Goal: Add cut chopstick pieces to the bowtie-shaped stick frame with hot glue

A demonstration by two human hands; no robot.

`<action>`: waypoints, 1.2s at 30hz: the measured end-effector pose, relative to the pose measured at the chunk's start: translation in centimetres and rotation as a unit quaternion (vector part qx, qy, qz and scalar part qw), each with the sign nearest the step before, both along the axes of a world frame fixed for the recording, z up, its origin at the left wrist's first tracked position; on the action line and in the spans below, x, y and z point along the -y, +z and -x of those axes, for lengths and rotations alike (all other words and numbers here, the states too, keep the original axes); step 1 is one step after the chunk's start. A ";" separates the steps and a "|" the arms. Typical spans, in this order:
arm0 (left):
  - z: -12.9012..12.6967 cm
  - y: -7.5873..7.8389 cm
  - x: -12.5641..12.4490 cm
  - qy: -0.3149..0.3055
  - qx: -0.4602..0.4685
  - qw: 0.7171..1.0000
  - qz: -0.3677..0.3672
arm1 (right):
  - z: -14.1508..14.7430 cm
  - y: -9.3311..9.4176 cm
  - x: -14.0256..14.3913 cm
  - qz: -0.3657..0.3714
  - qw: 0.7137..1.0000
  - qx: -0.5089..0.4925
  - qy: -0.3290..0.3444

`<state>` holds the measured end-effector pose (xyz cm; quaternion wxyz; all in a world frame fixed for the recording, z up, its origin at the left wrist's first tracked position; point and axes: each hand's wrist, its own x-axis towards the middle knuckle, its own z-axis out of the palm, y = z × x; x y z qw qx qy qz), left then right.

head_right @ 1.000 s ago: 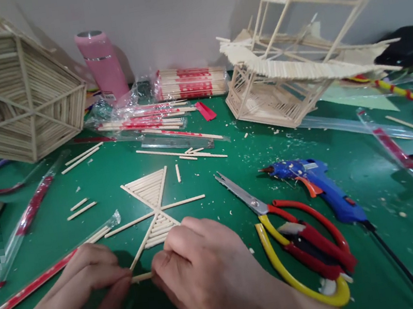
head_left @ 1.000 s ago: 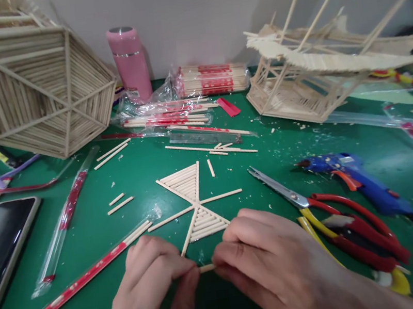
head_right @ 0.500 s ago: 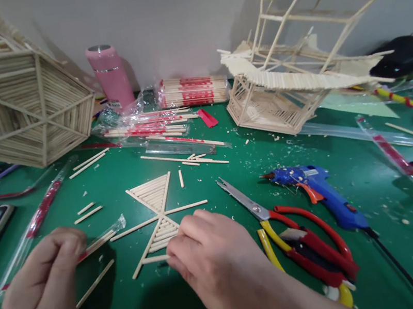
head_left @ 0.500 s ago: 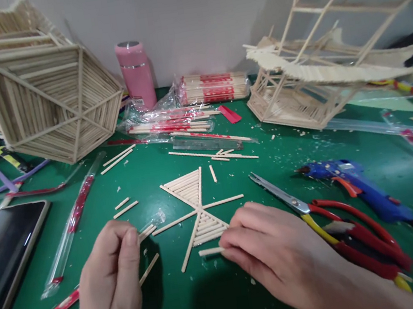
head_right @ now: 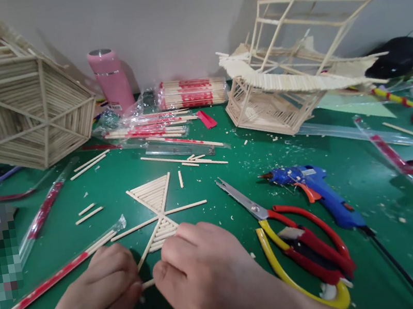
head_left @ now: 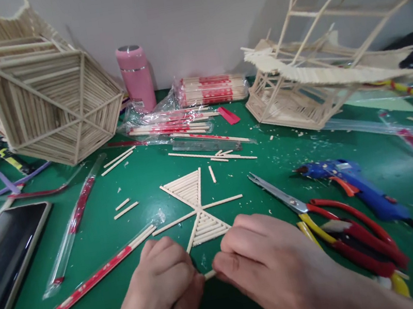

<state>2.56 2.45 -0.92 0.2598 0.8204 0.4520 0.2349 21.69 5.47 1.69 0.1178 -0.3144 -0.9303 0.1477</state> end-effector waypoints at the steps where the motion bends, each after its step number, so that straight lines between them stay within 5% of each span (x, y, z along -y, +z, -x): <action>1: 0.2 0.2 -0.2 -0.008 0.011 1.000 0.020 | -0.2 0.2 0.0 0.000 1.000 0.001 0.009; 4: 1.0 0.6 -0.6 0.009 0.037 0.999 0.031 | -0.9 0.2 -0.2 0.018 1.000 -0.002 0.021; 9: 1.5 -0.2 -0.6 0.152 0.000 0.985 -0.085 | -1.8 -1.3 -0.7 0.030 0.999 0.009 -0.024; 17: 0.3 -2.2 0.3 0.068 -0.069 0.993 -0.064 | -1.1 -2.0 -1.0 -0.012 0.997 0.061 -0.047; 36: 0.1 -2.6 0.5 0.078 -0.066 0.993 -0.065 | -0.3 -2.5 -1.2 -0.025 0.997 0.044 -0.052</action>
